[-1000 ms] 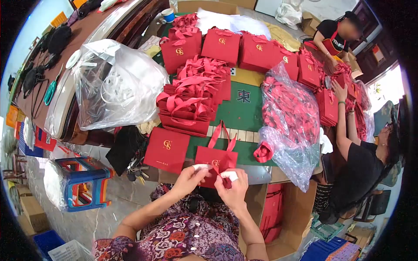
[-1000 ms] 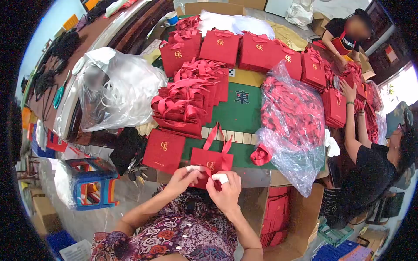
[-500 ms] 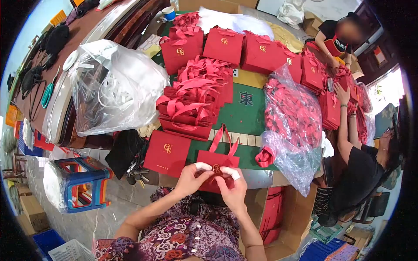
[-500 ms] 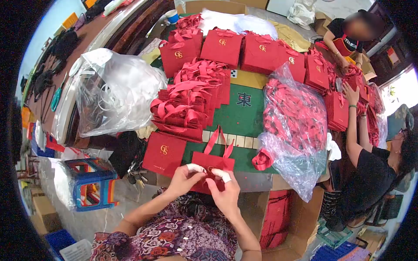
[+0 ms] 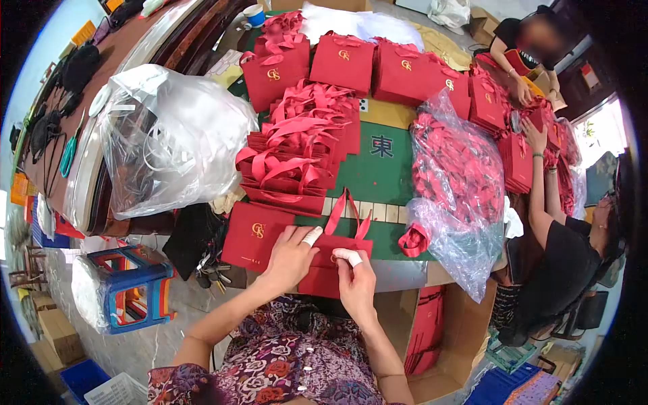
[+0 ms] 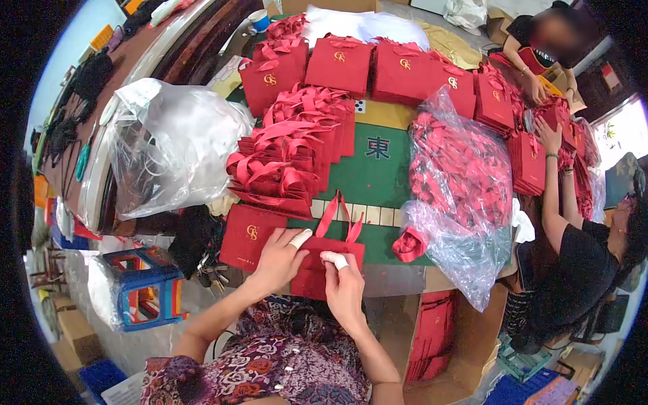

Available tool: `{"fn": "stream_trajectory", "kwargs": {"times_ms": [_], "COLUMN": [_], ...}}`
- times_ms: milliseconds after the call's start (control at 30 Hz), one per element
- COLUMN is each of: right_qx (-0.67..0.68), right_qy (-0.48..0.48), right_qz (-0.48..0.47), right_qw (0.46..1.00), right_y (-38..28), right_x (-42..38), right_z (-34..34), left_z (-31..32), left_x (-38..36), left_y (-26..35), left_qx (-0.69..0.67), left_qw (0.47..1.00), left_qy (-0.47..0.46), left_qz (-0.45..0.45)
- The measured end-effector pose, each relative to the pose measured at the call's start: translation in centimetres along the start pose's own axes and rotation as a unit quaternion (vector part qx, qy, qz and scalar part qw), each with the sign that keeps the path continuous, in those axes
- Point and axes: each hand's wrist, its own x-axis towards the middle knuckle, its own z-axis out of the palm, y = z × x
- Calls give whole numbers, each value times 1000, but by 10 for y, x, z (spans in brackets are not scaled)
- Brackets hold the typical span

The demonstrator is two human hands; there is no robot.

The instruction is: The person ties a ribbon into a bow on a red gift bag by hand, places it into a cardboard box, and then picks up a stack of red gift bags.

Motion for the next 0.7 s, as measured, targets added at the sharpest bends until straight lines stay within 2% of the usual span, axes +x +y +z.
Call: {"fn": "stream_trajectory", "kwargs": {"times_ms": [433, 700], "right_qx": [-119, -59], "right_qy": [7, -1], "right_qz": [-4, 68], "right_qw": [993, 996], "right_y": [13, 12], "right_x": [1, 2], "right_z": [11, 8], "left_z": [-9, -1], "left_x": [11, 10], "left_y": [3, 1], "left_qx": [-38, -104], "left_qw": [997, 993], "left_qy": [-62, -49], "left_qz": [37, 17]}}
